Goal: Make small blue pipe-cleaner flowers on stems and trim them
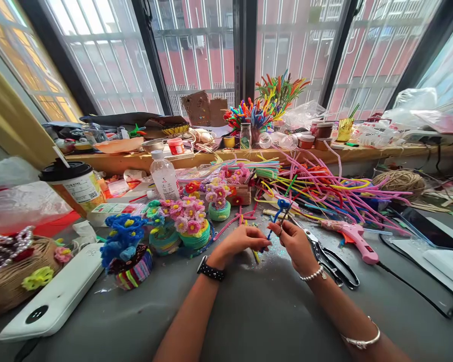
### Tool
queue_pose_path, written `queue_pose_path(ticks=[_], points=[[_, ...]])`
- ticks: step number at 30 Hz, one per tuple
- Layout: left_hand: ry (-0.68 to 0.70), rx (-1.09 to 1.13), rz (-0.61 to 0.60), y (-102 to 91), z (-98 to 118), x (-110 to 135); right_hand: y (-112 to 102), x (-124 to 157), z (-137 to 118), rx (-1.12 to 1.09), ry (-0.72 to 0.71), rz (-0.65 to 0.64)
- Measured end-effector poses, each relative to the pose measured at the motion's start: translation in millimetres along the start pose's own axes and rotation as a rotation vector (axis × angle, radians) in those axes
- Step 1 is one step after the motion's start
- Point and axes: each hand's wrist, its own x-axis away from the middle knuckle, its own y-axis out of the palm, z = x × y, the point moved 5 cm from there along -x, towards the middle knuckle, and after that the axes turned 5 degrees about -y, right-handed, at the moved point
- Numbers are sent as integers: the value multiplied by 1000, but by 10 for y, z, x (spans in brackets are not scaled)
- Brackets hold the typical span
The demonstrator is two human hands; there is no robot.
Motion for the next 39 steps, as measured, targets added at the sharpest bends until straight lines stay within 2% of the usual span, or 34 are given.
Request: queue_pose_path(ticks=[3, 5, 10, 14, 16, 21, 28, 33, 39], points=[[-66, 16, -68, 37, -24, 11, -35, 0, -16, 8, -15, 45], [-67, 33, -66, 33, -20, 12, -53, -9, -4, -10, -3, 49], [47, 107, 122, -84, 64, 15, -14, -16, 72, -125, 105, -22], [92, 196, 269, -170, 110, 48, 125, 47, 85, -185, 185, -153], [95, 222, 301, -189, 122, 62, 202, 85, 73, -166, 205, -236], [116, 222, 244, -163, 144, 75, 311, 143, 28, -39, 179, -438], [122, 293, 207, -159, 112, 81, 326, 187, -43, 138, 23, -591], [55, 330, 85, -121, 67, 96, 337, 193, -48, 193, -7, -603], [23, 308, 20, -76, 68, 118, 341, 195, -87, 138, 23, -582]])
